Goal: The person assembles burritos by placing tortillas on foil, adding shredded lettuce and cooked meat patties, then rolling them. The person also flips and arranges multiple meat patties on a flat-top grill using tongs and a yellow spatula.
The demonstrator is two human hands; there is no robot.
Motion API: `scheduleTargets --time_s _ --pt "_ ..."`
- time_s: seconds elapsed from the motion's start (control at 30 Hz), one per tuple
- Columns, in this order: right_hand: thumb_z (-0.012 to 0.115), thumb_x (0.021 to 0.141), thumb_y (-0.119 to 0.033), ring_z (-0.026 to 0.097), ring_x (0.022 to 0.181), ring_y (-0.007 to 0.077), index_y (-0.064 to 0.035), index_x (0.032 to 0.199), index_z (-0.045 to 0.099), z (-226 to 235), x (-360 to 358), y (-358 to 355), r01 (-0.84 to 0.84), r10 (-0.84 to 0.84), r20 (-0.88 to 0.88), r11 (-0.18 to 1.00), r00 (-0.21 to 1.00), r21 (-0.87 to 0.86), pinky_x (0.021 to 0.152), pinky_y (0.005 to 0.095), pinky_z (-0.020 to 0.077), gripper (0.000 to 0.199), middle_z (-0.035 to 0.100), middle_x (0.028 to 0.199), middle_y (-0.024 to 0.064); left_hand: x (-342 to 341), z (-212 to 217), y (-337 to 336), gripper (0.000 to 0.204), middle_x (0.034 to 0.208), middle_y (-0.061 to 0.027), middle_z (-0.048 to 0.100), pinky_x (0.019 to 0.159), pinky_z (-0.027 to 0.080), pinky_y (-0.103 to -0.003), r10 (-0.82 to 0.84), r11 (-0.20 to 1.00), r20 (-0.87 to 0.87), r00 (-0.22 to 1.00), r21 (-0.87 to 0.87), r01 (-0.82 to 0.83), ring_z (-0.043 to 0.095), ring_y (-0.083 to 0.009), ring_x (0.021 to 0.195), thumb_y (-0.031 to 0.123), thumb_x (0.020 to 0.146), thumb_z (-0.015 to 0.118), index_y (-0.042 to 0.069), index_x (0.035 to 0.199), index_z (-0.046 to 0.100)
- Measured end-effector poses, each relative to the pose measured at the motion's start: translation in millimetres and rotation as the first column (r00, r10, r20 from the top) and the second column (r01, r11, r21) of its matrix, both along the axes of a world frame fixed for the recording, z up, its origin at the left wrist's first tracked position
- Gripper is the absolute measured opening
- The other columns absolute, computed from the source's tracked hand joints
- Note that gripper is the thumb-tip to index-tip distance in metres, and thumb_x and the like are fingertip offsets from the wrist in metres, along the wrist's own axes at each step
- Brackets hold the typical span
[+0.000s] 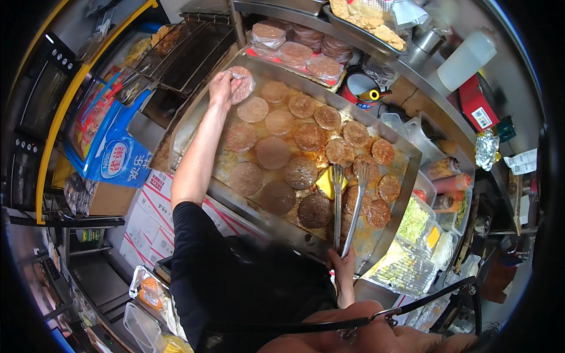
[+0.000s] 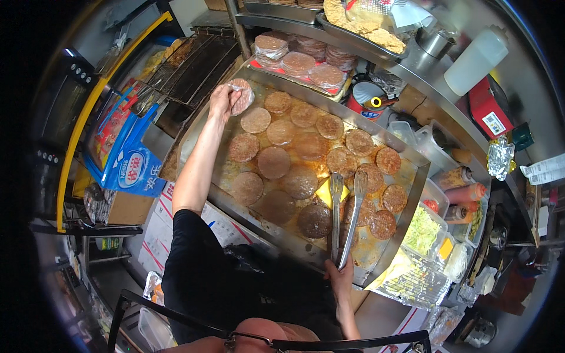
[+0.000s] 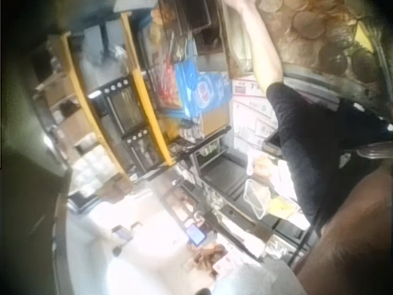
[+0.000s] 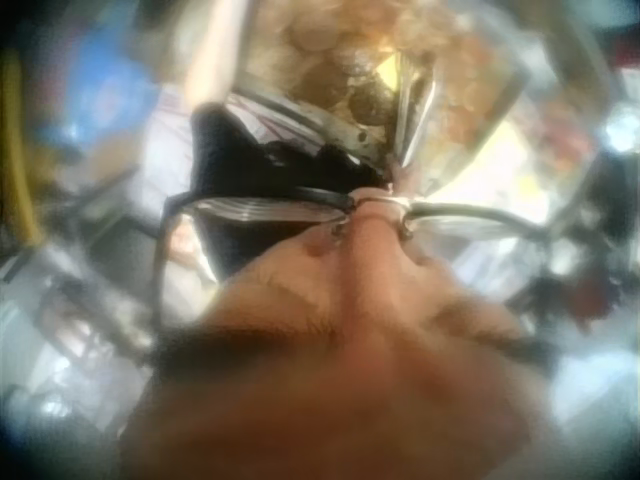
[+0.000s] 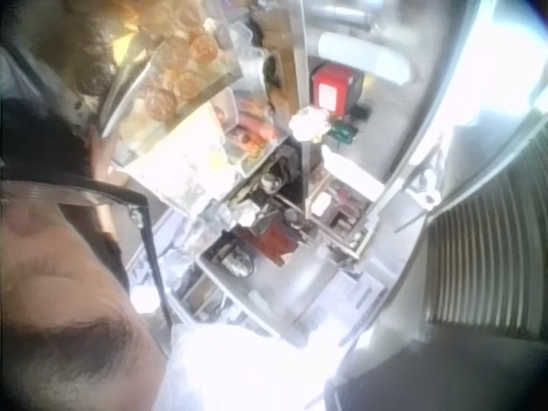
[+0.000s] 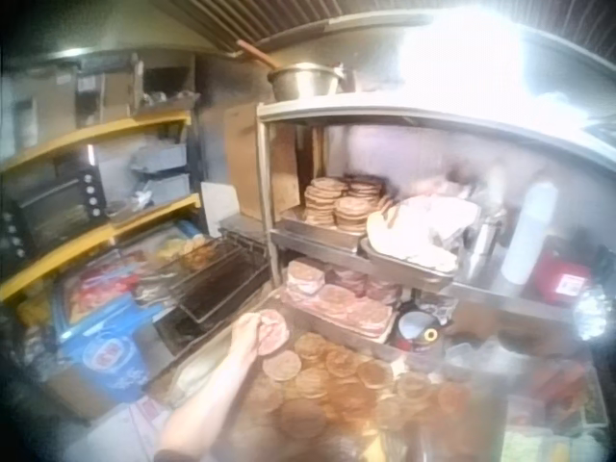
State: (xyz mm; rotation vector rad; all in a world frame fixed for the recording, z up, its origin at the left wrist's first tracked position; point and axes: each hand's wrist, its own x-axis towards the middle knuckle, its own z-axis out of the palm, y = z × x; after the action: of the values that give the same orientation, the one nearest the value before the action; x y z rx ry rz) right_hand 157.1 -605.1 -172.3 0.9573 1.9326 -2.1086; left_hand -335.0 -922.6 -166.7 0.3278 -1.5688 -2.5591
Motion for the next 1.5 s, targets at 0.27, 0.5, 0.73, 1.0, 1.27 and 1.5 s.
scheduleTargets --time_s 0.27,0.5,0.73,1.0,1.27,1.5 --pt "0.065 0.086 0.002 0.051 0.051 0.0093 -0.0034 0.121 0.048 4 -13 -7 -0.079 0.080 -0.022 0.997 0.997 0.002 0.045 0.0235 0.0435 0.039 0.055 0.075 0.0013 -75 -81 0 0.013 0.076 -0.0040 0.064 0.051 0.051 -0.021 0.145 0.932 0.185 0.972 -0.357 -0.071 0.060 -0.0102 0.057 0.012 0.095 0.058 0.004 0.086 0.061" --pt "0.064 0.086 0.004 0.050 0.049 0.0097 -0.0016 0.125 0.045 8 -7 -8 -0.010 0.010 -0.006 1.000 1.000 0.009 0.044 0.0232 0.0427 0.043 0.056 0.073 0.0024 -85 -73 16 0.016 0.072 -0.0045 0.063 0.048 0.051 -0.022 0.185 0.863 0.188 0.965 -0.501 -0.068 0.059 -0.0102 0.054 0.013 0.095 0.059 0.003 0.083 0.060" --pt "0.064 0.086 0.001 0.049 0.048 0.0099 0.0014 0.127 0.044 4 -8 -4 0.018 -0.018 0.007 1.000 1.000 0.000 0.043 0.0233 0.0414 0.046 0.053 0.070 0.0019 -57 -40 -16 0.015 0.070 -0.0067 0.066 0.050 0.051 -0.024 0.138 0.897 0.080 0.987 -0.432 -0.091 0.062 -0.0106 0.056 0.013 0.091 0.063 0.001 0.083 0.063" --pt "0.068 0.086 -0.005 0.050 0.049 0.0098 -0.0018 0.122 0.048 15 -15 -2 -0.047 0.047 0.005 0.998 0.999 0.035 0.043 0.0239 0.0408 0.041 0.053 0.069 0.0020 -20 -29 -30 0.008 0.081 -0.0092 0.066 0.059 0.059 -0.026 0.066 0.872 -0.005 0.998 -0.485 -0.061 0.065 -0.0144 0.068 0.005 0.090 0.058 -0.001 0.089 0.061" --pt "0.065 0.092 -0.023 0.051 0.057 0.0101 -0.0063 0.118 0.051 -2 -9 13 -0.258 0.267 -0.050 0.956 0.962 0.137 0.051 0.0256 0.0420 0.034 0.053 0.072 0.0008 -40 15 -6 0.011 0.080 -0.0080 0.068 0.057 0.058 -0.027 0.216 0.773 -0.137 0.967 -0.581 -0.255 0.068 -0.0152 0.065 0.011 0.090 0.062 0.000 0.087 0.062" --pt "0.060 0.095 -0.029 0.060 0.077 0.0171 -0.0047 0.125 0.048 24 -68 18 -0.261 0.527 -0.265 0.721 0.808 0.642 0.068 0.0325 0.0487 0.041 0.062 0.086 0.0064 36 53 -32 0.010 0.085 -0.0070 0.064 0.059 0.059 -0.027 0.283 0.875 -0.319 0.904 -0.300 -0.380 0.065 -0.0141 0.070 0.008 0.093 0.057 -0.001 0.091 0.061"
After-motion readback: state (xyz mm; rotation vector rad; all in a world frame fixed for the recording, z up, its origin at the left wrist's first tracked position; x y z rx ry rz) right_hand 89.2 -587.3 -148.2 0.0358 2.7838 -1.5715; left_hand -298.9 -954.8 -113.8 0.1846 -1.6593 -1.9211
